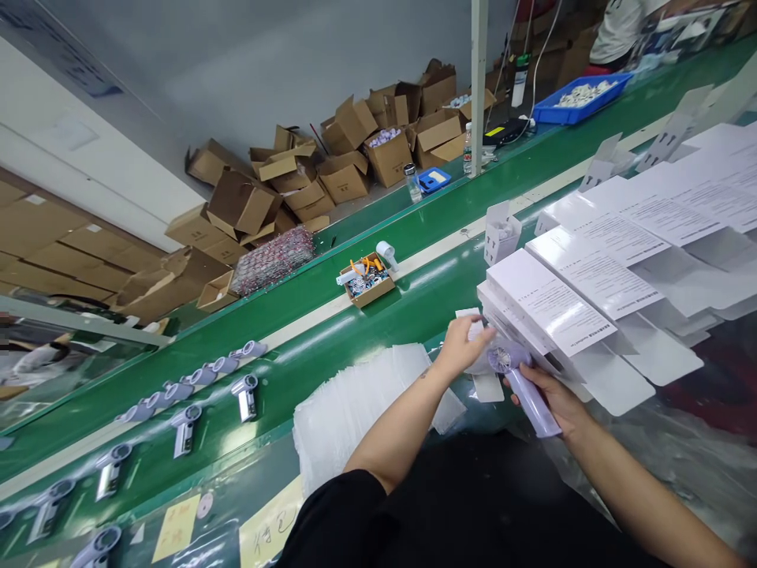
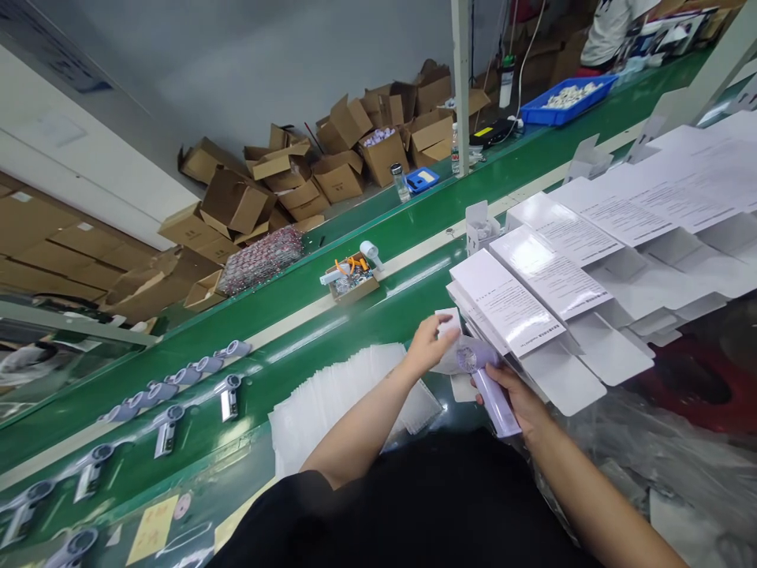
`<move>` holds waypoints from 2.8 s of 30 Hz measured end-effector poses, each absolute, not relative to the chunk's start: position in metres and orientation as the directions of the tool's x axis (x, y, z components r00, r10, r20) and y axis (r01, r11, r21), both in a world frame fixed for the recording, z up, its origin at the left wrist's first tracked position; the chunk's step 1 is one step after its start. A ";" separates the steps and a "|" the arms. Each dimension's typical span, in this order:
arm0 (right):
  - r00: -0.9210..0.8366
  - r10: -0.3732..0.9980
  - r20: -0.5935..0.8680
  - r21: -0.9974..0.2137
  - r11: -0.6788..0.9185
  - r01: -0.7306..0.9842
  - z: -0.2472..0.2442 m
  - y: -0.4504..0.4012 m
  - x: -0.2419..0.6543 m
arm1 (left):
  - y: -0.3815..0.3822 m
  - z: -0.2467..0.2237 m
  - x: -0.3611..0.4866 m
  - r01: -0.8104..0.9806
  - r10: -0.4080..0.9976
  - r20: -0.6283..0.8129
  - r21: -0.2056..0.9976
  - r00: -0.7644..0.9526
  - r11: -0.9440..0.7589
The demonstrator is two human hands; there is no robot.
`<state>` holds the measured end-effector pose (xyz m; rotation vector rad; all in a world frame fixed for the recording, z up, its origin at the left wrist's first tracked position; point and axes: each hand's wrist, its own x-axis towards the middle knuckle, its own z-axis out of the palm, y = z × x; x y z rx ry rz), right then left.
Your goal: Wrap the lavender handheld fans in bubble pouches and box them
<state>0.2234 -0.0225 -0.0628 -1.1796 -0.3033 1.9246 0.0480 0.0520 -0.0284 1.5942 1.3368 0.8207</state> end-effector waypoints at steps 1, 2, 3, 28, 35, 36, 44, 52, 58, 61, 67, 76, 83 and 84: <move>-0.209 0.757 -0.619 -0.579 -0.620 -0.530 -0.062 -0.023 0.222 | 0.046 -0.035 0.041 0.463 0.961 -0.061 0.883 0.270 -0.074; -0.213 0.761 -0.612 -0.583 -0.617 -0.529 -0.061 -0.024 0.221 | 0.041 -0.042 0.036 0.496 0.947 -0.093 0.865 0.307 -0.076; -0.217 0.765 -0.607 -0.588 -0.616 -0.524 -0.061 -0.025 0.219 | 0.037 -0.049 0.032 0.502 0.941 -0.134 0.864 0.311 -0.043; -0.276 0.694 -0.665 -0.527 -0.697 -0.486 -0.031 -0.065 0.181 | -0.030 -0.057 0.010 0.757 0.820 0.439 0.371 0.367 -0.537; -0.165 0.654 -0.739 -0.536 -0.718 -0.444 -0.032 -0.073 0.184 | -0.046 -0.067 0.002 0.685 0.836 0.411 0.491 0.363 -0.539; -0.147 0.661 -0.736 -0.555 -0.713 -0.428 -0.033 -0.075 0.185 | -0.049 -0.066 0.003 0.672 0.840 0.401 0.510 0.366 -0.537; -0.013 0.698 -0.716 -0.646 -0.668 -0.369 -0.019 -0.091 0.184 | -0.067 -0.047 0.011 0.613 0.901 -0.001 0.734 0.433 -0.294; -0.042 0.712 -0.701 -0.703 -0.700 -0.127 -0.043 -0.107 0.189 | -0.087 -0.020 0.024 0.430 0.843 -0.226 0.903 0.488 -0.007; -0.188 0.871 -0.453 -0.822 -0.327 0.466 -0.016 -0.136 0.211 | -0.102 -0.007 0.007 0.259 0.784 -0.502 0.864 0.367 0.432; -0.231 0.875 -0.426 -0.835 -0.282 0.473 0.010 -0.143 0.216 | -0.118 0.005 -0.002 0.262 0.738 -0.472 0.882 0.482 0.392; -0.328 0.828 -0.454 -0.888 -0.393 0.238 0.044 -0.139 0.204 | -0.116 0.035 -0.040 0.104 0.860 -0.286 0.958 0.422 0.268; -0.216 0.905 -0.365 -0.809 -0.424 -0.407 0.009 -0.131 0.100 | -0.128 0.008 -0.051 0.182 0.786 -0.125 0.983 0.605 0.015; 0.127 0.976 -0.176 -0.833 -0.216 0.509 -0.091 -0.062 0.127 | -0.100 -0.012 -0.072 0.181 0.959 -0.280 0.946 0.044 0.268; 0.137 0.980 -0.145 -0.785 -0.198 0.587 -0.104 -0.049 0.130 | -0.092 -0.007 -0.082 0.112 0.955 -0.296 0.949 -0.003 0.295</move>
